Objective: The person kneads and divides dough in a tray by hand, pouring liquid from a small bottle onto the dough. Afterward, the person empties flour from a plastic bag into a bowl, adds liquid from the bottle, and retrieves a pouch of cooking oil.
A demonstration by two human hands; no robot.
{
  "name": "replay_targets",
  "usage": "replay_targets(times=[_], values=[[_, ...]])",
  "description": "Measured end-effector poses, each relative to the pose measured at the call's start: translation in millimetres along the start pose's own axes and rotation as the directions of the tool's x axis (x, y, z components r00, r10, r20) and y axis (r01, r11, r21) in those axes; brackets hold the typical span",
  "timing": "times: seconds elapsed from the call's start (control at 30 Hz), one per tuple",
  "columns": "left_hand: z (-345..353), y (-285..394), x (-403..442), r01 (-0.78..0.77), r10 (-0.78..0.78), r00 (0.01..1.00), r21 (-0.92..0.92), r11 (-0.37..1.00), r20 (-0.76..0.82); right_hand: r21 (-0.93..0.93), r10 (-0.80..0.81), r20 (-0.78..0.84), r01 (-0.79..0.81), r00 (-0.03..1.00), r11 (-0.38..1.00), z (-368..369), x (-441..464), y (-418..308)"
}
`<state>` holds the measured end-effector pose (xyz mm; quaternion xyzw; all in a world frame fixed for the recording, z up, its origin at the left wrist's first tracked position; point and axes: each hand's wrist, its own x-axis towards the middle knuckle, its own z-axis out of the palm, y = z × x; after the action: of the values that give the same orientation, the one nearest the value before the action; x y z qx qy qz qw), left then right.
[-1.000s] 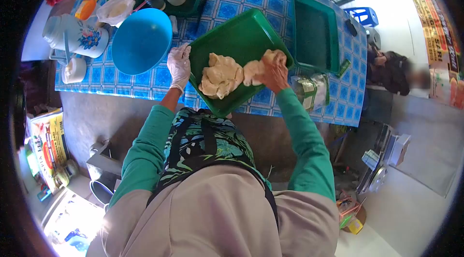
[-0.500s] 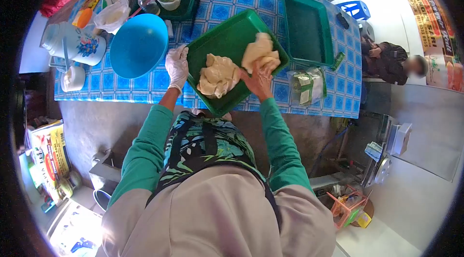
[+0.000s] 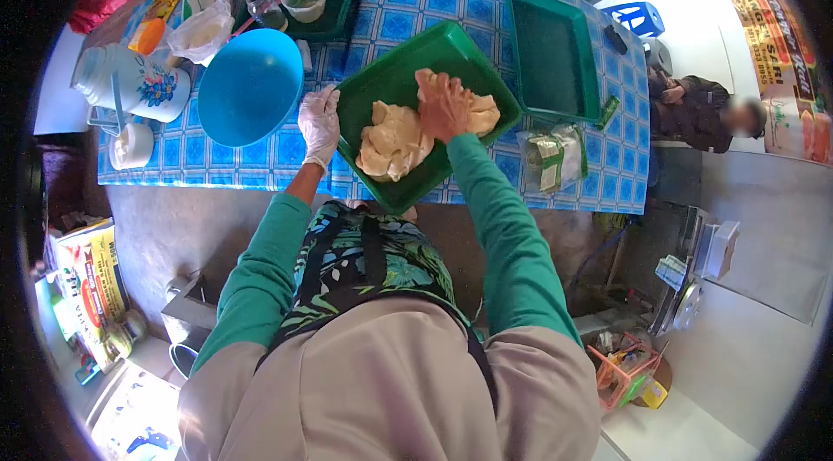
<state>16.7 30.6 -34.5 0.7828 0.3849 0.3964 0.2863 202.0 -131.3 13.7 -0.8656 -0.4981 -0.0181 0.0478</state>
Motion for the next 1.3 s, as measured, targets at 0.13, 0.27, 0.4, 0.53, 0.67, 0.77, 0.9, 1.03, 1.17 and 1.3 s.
replay_targets(times=[0.13,0.27,0.4,0.53,0.67,0.77,0.9,1.03,1.17,1.3], values=[[-0.8,-0.3,1.2,-0.015,0.015,1.000,0.000,1.000,0.028,0.450,-0.132,-0.112,0.168,0.985,0.877,21.8,13.6,66.3],[1.9,-4.8,-0.5,-0.014,0.014,1.000,0.001,1.000,0.015,0.227,0.073,-0.218,-0.023,0.973,0.974,-56.7,-39.1,58.7],[0.7,1.5,-2.4,0.068,-0.066,0.997,-0.082,0.994,0.035,-0.342,-0.073,-0.129,0.024,0.989,0.940,-29.8,-108.2,46.9],[-3.3,6.4,0.8,0.031,-0.033,0.997,0.019,0.999,0.067,-0.155,-0.031,-0.134,0.010,0.991,0.988,9.7,-81.0,83.7],[-5.3,5.3,2.0,0.007,-0.009,0.998,0.043,0.999,0.066,-0.007,-0.274,0.681,0.380,0.679,0.925,-69.5,-1.2,115.4],[-4.0,6.1,0.8,0.035,-0.034,0.999,-0.022,0.999,0.024,0.120,0.030,0.430,-0.090,0.902,0.989,-140.7,16.2,88.6],[3.7,1.2,4.7,0.061,-0.062,0.998,0.031,0.998,0.019,0.175,-0.067,-0.710,0.267,0.701,0.948,-80.8,15.3,73.8],[-1.2,7.5,8.7,0.009,-0.008,1.000,0.103,0.995,-0.014,-0.194,-0.300,-0.250,0.256,0.920,0.947,14.9,12.4,99.9],[-3.5,5.7,6.1,0.022,-0.022,1.000,0.120,0.993,0.001,0.105,0.008,0.459,-0.063,0.888,0.993,-51.1,24.5,72.5],[-1.8,6.8,1.2,0.045,-0.045,0.999,0.090,0.995,0.000,-0.154,-0.314,-0.210,0.286,0.926,0.946,-53.2,3.5,37.6]])
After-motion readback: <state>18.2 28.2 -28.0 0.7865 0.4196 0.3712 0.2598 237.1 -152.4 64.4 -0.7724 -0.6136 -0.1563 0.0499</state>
